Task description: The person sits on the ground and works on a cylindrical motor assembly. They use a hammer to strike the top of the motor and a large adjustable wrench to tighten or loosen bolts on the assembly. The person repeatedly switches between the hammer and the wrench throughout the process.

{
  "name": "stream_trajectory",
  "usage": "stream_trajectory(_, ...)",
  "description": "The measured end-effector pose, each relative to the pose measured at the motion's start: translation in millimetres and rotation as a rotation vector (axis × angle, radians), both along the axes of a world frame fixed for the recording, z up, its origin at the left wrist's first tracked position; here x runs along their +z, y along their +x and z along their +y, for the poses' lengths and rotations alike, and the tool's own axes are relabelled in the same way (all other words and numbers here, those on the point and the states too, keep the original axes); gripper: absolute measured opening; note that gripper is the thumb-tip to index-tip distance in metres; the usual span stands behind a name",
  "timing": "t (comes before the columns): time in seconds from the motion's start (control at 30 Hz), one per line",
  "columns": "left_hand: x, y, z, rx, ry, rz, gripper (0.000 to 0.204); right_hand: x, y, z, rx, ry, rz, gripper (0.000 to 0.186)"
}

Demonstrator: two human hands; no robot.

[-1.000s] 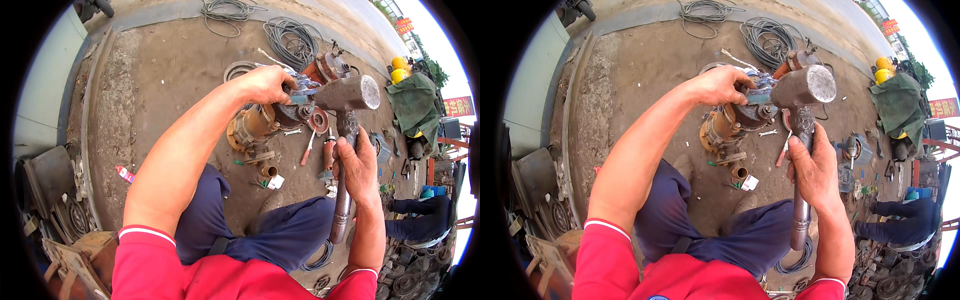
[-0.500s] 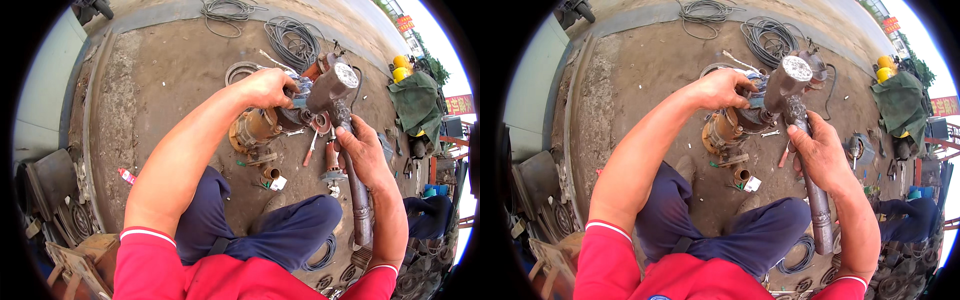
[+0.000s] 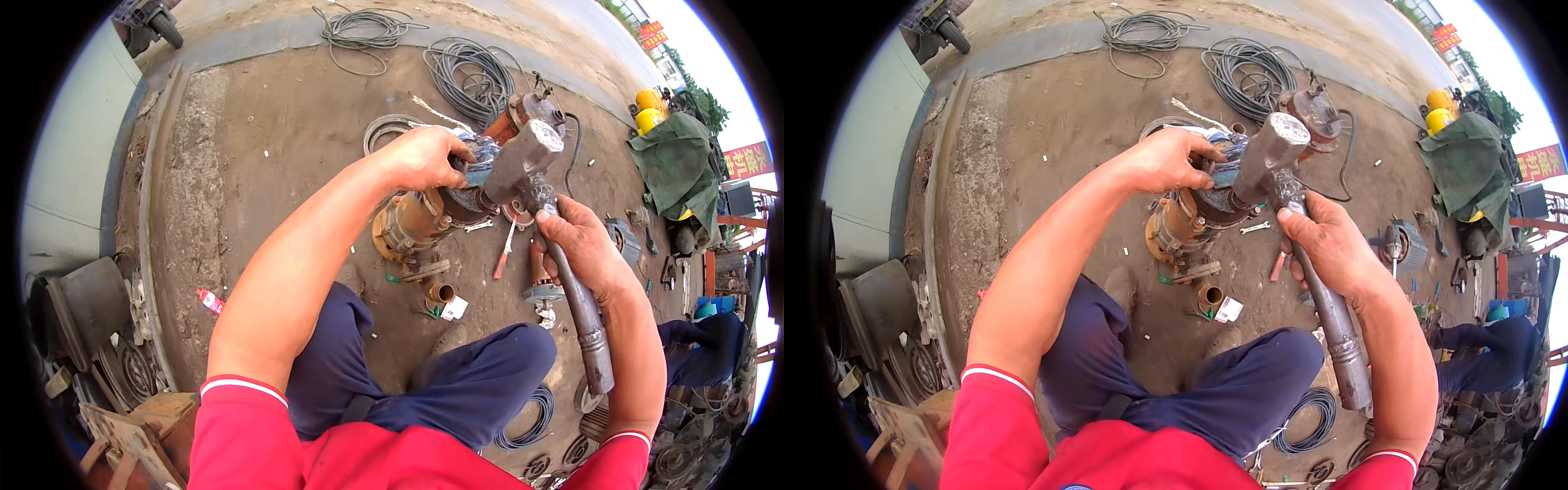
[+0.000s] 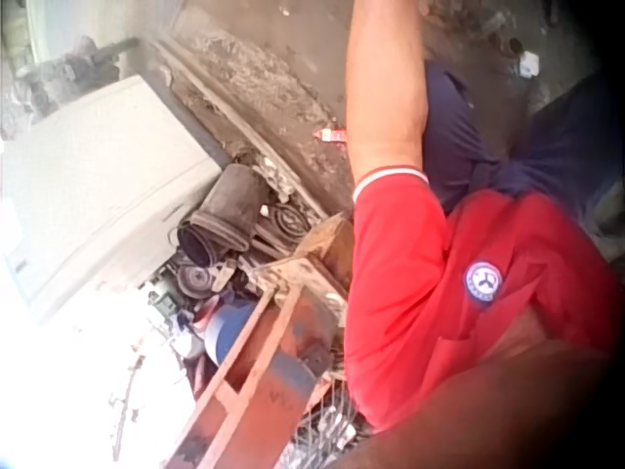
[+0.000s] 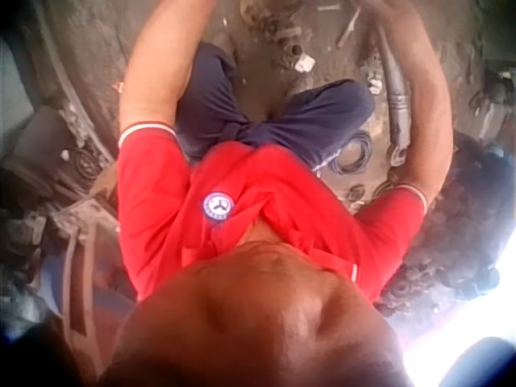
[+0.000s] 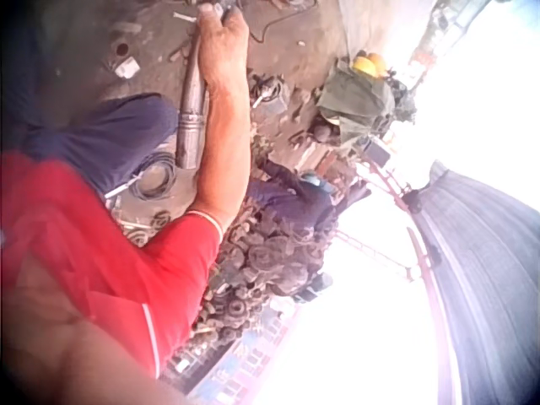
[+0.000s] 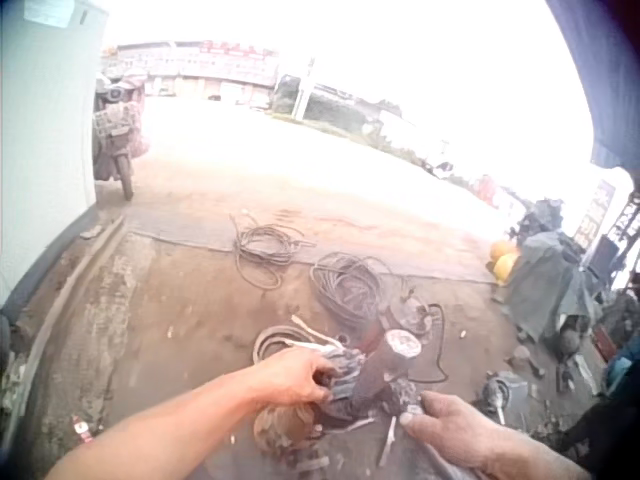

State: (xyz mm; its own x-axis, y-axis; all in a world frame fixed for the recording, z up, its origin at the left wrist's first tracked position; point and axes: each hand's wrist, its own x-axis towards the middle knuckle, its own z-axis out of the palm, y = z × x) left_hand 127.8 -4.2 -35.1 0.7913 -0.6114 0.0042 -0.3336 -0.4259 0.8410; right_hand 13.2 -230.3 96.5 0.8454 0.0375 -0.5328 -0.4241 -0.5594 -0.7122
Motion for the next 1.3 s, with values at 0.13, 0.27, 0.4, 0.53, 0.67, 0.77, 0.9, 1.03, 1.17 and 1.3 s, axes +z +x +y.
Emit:
stream_trajectory(0.13, -3, 1, 2, -0.005, -0.025, -0.006, 0.05, 3, -7, -4, -0.109, 0.114, -0.098, 0.03)
stream_trajectory(0.27, -6, -1, -4, 0.015, -0.01, 0.022, 0.049, -22, -31, -7, -0.303, 0.389, -0.208, 0.027)
stream_trajectory(0.4, -11, 5, -1, 0.01, -0.056, -0.038, 0.05, -34, -23, -16, -0.308, 0.343, -0.085, 0.029)
stream_trajectory(0.53, -12, 4, -2, 0.027, -0.099, 0.046, 0.049, -30, -36, -11, -0.38, 0.45, -0.201, 0.025)
stream_trajectory(0.67, -7, 4, -5, 0.011, -0.042, 0.036, 0.048, -56, -37, -11, -0.361, 0.362, -0.137, 0.023)
stream_trajectory(0.77, -8, -3, -1, 0.037, -0.033, 0.017, 0.049, -48, -43, -12, -0.35, 0.332, -0.183, 0.024)
stream_trajectory(0.9, -19, 6, 1, 0.049, -0.09, 0.072, 0.051, -66, -64, -5, -0.287, 0.368, -0.353, 0.024)
stream_trajectory(1.03, 2, -1, -6, 0.038, 0.0, 0.046, 0.046, -82, -66, -6, -0.222, 0.248, -0.302, 0.037)
stream_trajectory(1.17, -9, 1, -2, 0.051, -0.075, 0.059, 0.046, -75, -69, -4, -0.211, 0.249, -0.359, 0.042)
stream_trajectory(1.3, -4, 1, -7, 0.043, -0.019, 0.028, 0.046, -73, -67, 0, -0.203, 0.126, -0.313, 0.041)
